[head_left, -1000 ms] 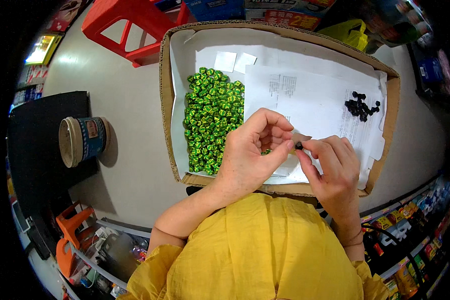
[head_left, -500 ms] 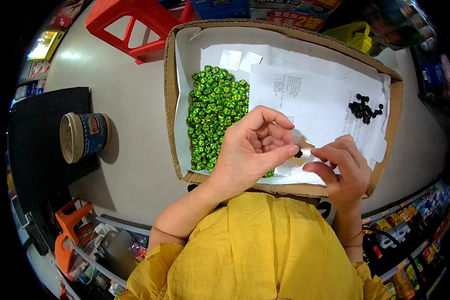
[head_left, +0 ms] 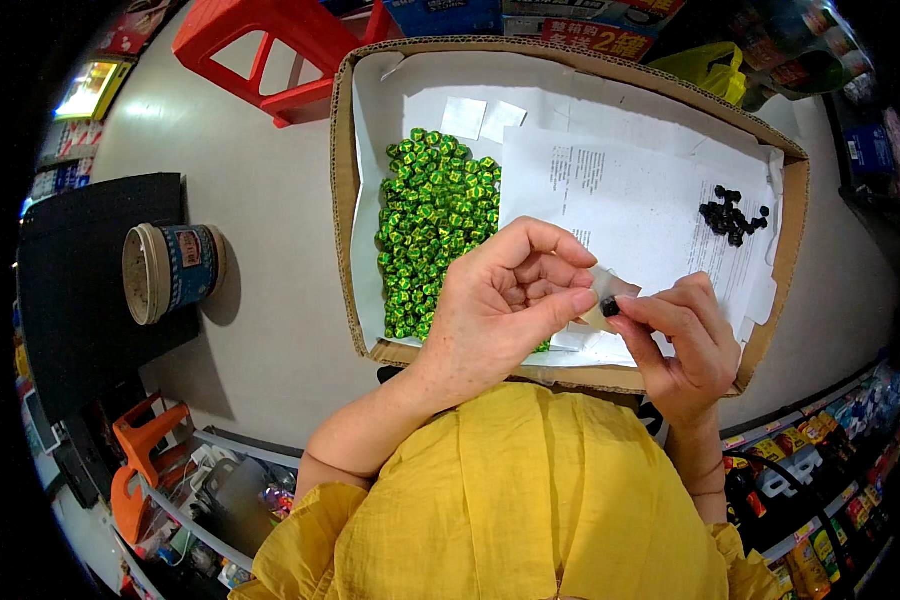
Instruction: The person picks up green star-shaped plastic pieces and black plastic bases, then applies small white adhesive squares to the bases and joins them with the green stars.
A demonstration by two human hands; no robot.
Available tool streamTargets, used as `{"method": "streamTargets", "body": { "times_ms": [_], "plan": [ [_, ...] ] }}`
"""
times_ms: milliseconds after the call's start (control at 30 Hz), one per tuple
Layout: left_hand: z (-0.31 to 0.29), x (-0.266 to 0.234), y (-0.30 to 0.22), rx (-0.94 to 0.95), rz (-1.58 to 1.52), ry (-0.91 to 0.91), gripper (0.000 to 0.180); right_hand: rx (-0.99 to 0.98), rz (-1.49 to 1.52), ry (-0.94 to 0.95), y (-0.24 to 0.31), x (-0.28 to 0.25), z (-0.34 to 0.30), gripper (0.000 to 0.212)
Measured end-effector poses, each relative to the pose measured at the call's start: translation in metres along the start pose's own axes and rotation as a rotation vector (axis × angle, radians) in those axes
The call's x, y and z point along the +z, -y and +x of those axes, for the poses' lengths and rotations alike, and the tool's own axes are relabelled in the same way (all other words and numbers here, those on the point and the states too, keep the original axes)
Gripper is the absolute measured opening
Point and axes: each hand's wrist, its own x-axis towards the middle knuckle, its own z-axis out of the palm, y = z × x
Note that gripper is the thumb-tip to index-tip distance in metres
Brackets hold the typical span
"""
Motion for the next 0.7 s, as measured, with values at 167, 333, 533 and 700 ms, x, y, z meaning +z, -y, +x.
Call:
{"method": "streamTargets", "body": {
  "times_ms": [167, 333, 533, 700],
  "plan": [
    [-0.001, 0.002, -0.001, 0.022, 0.033, -0.010, 0.021, -0.009, -0.005, 0.007, 0.000, -0.001, 0.000, 0.024],
    [-0.001, 0.004, -0.004, 0.008, 0.035, -0.004, 0.023, -0.022, -0.014, 0.025, -0.001, -0.002, 0.000, 0.025],
    [-0.001, 0.002, -0.005, 0.013, 0.054, -0.001, 0.029, -0.073, -0.008, 0.048, -0.001, -0.001, -0.001, 0.028],
    [-0.001, 0.000, -0.012, -0.145, -0.185, 0.022, 0.035, -0.072, -0.020, 0.019, -0.005, -0.013, -0.004, 0.038]
  ]
}}
